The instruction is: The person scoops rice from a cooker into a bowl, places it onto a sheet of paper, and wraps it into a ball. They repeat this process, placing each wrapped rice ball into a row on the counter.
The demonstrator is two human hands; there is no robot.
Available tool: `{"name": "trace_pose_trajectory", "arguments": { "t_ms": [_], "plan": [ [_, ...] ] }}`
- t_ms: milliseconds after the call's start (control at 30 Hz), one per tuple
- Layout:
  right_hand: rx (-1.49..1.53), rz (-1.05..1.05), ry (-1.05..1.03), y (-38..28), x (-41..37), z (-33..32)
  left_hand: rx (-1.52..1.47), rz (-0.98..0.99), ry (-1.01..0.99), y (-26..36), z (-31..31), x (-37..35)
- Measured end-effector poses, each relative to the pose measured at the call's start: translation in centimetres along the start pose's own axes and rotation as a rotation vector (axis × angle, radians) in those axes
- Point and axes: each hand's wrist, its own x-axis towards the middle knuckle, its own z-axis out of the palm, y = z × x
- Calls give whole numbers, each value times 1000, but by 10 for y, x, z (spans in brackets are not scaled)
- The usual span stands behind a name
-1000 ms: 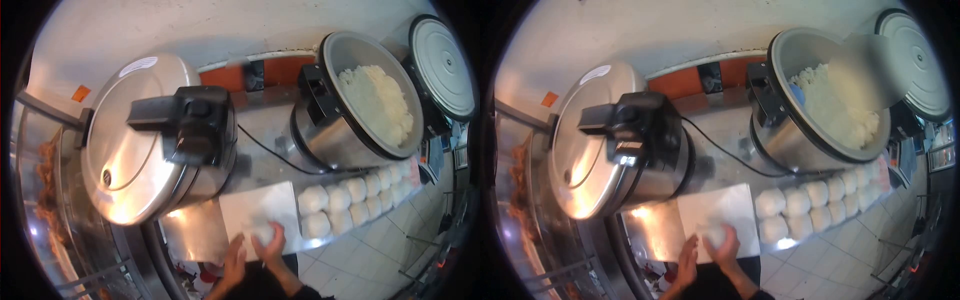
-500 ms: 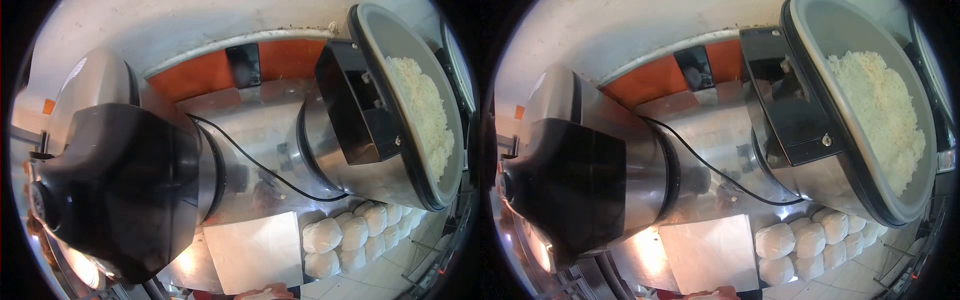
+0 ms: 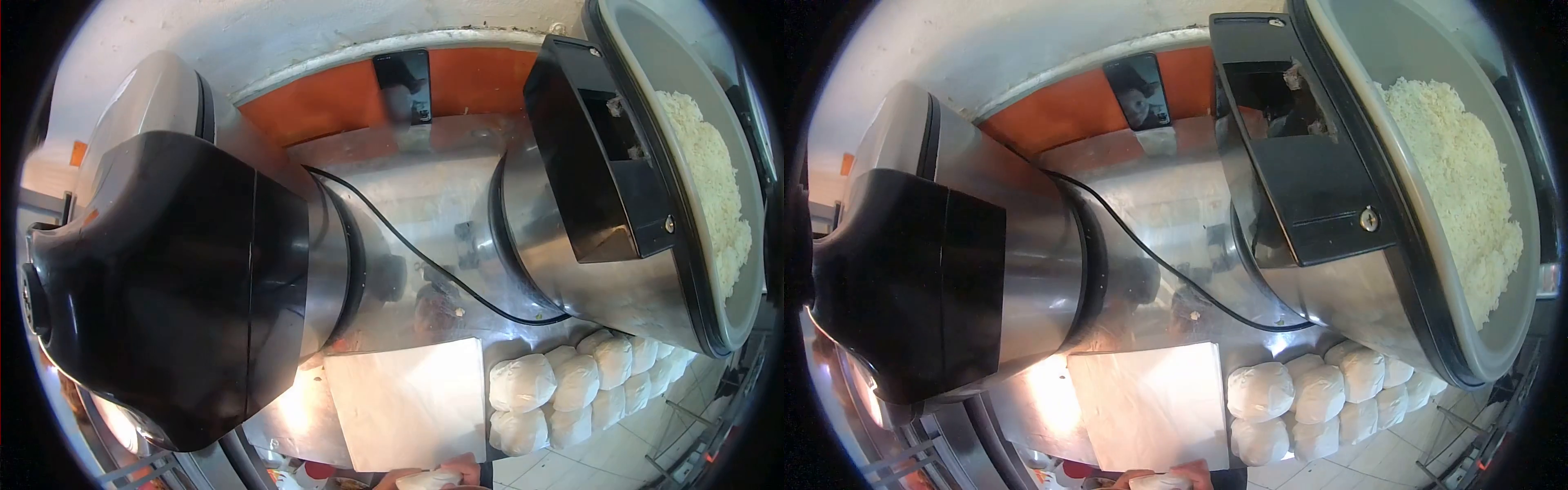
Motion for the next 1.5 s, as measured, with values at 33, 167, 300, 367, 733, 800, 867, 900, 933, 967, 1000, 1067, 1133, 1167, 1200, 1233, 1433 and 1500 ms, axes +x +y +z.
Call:
{"name": "trace_pose_trajectory", "arguments": {
  "t_ms": [33,167,300,367,733,800,867,900,933,967,1000,1067,1133,1167,1200,1233,1433,1500],
  "plan": [
    [0,1,-13,-2,-2,-2,0,-9,3,-3,1,-2],
    [2,25,-44,-7,1,-11,-4,-55,8,-19,11,-12],
    [4,20,-77,-8,-1,-18,55,-85,1,-44,14,-20],
    [0,27,-92,-9,-4,-20,345,-52,-33,-101,15,-27],
    [-339,167,-402,-33,1,-45,-199,-32,241,45,45,-70],
    [-247,296,-429,-56,7,-54,-45,1,40,47,29,-73],
    [-233,331,-452,-79,11,-65,-234,-11,-35,72,38,-78],
    [-280,340,-449,-86,9,-71,-277,-5,-104,74,42,-75],
    [-263,319,-446,-92,10,-81,-319,16,-153,80,42,-70],
    [-302,308,-410,-101,10,-93,-265,125,-145,87,48,-61],
    [-408,222,-354,-109,11,-109,-209,222,-130,94,51,-60],
    [-438,263,-61,-124,8,-147,-84,273,12,110,46,-56],
    [-640,137,281,-129,13,-219,-235,401,158,103,50,-48],
    [-717,106,451,-136,22,-252,-239,407,156,103,44,-45],
    [-791,142,650,-138,31,-287,-250,379,245,104,36,-42],
    [-758,89,804,-136,41,-321,-260,354,334,104,30,-39],
    [-826,42,966,-95,74,-509,-180,404,506,95,-2,-29],
    [-723,144,927,-82,87,-543,-196,394,558,83,-14,-25]
  ]
}}
